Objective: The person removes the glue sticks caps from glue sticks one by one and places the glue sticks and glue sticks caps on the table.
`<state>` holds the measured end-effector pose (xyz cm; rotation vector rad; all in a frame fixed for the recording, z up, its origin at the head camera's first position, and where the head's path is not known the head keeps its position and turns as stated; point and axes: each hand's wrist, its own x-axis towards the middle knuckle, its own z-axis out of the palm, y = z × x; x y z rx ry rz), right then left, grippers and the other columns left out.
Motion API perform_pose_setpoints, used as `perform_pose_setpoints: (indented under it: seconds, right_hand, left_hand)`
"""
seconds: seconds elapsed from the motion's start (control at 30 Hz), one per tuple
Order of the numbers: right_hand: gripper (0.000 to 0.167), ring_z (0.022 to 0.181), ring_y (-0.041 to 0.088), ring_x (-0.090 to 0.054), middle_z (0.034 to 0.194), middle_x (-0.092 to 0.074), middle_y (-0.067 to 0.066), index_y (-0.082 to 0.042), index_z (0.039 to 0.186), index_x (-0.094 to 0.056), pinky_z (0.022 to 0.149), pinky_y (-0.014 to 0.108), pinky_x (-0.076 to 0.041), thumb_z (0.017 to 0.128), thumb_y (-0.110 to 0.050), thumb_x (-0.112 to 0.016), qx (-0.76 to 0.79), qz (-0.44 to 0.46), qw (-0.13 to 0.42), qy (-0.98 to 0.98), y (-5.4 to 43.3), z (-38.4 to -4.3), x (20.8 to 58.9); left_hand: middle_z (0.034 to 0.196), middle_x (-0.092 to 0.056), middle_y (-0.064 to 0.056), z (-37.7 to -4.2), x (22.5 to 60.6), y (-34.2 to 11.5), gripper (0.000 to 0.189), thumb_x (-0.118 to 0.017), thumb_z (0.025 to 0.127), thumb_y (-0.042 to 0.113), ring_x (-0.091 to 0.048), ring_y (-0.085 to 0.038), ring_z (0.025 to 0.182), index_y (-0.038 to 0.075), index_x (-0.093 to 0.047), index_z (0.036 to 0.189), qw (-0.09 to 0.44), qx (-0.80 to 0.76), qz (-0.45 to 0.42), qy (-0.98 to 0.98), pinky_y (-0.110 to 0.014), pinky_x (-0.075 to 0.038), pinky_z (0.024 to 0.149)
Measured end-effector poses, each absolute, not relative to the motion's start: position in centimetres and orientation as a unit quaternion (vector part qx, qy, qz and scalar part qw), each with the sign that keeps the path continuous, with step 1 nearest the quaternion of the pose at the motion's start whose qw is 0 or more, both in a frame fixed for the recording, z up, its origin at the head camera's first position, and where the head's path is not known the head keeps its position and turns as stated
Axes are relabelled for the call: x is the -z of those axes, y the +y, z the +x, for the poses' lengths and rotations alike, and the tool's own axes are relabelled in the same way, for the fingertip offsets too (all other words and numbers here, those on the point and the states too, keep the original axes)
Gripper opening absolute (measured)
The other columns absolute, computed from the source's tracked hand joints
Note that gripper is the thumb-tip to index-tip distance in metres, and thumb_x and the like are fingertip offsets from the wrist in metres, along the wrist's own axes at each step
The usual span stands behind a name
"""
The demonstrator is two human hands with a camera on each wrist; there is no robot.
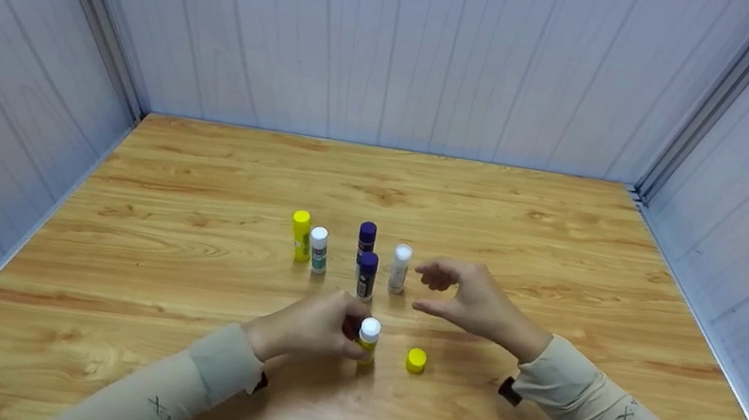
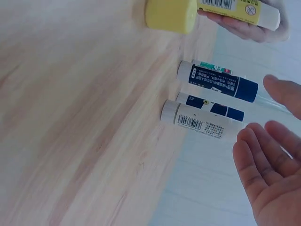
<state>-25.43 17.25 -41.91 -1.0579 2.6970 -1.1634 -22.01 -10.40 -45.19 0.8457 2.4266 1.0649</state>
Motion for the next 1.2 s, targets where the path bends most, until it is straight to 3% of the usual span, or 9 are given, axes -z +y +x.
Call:
perform_pose_setpoints:
  seconds: [0.17, 0.43, 0.73, 1.0, 1.2]
  right_hand:
    - [0.040, 0.099, 0.032, -0.074, 0.108, -0.077, 0.014, 0.003, 0.127, -0.073, 0.089, 0.045, -0.063, 0.092, -0.012, -0.089, 0.388, -0.307, -0.007, 0.869, 17.0, -26.2, 42.1]
    - [0.049, 0.105, 0.044, -0.071, 0.114, -0.074, 0.022, 0.008, 0.133, -0.068, 0.095, 0.058, -0.060, 0.093, -0.012, -0.088, 0.417, -0.270, 0.006, 0.868, 16.4, -27.6, 42.2]
    - [0.051, 0.105, 0.035, -0.072, 0.122, -0.072, 0.027, 0.005, 0.137, -0.067, 0.096, 0.049, -0.061, 0.093, -0.011, -0.088, 0.416, -0.246, 0.030, 0.875, 15.4, -29.0, 42.6]
    - [0.055, 0.104, 0.030, -0.071, 0.122, -0.074, 0.019, 0.004, 0.140, -0.066, 0.093, 0.043, -0.062, 0.093, -0.013, -0.088, 0.418, -0.227, 0.042, 0.878, 14.6, -29.8, 43.1]
    - [0.057, 0.098, 0.023, -0.070, 0.122, -0.074, 0.020, 0.007, 0.141, -0.064, 0.086, 0.035, -0.060, 0.092, -0.012, -0.088, 0.427, -0.223, 0.050, 0.875, 14.0, -30.2, 43.2]
  left_hand:
    - [0.101, -0.080, 0.000, -21.9, 45.1, -10.3, 0.020, -0.089, 0.090, 0.011, -0.068, -0.005, 0.084, 0.009, -0.081, 0.108, 0.169, -0.364, 0.312, 0.861, -0.024, -0.060, 0.078]
    - [0.100, -0.080, -0.004, -21.8, 44.7, -10.2, 0.018, -0.089, 0.090, 0.010, -0.066, -0.005, 0.082, 0.007, -0.080, 0.105, 0.154, -0.348, 0.327, 0.865, -0.023, -0.059, 0.077]
    - [0.102, -0.081, -0.003, -21.8, 44.6, -10.1, 0.019, -0.089, 0.090, 0.011, -0.069, -0.006, 0.084, 0.007, -0.081, 0.107, 0.162, -0.348, 0.317, 0.867, -0.025, -0.061, 0.080]
    - [0.102, -0.080, -0.003, -21.9, 44.5, -10.0, 0.021, -0.089, 0.089, 0.012, -0.070, -0.007, 0.085, 0.008, -0.081, 0.108, 0.169, -0.345, 0.305, 0.871, -0.026, -0.062, 0.082]
    - [0.099, -0.079, -0.002, -21.9, 44.5, -9.9, 0.018, -0.089, 0.089, 0.012, -0.067, -0.005, 0.082, 0.007, -0.080, 0.104, 0.157, -0.333, 0.316, 0.875, -0.025, -0.061, 0.079]
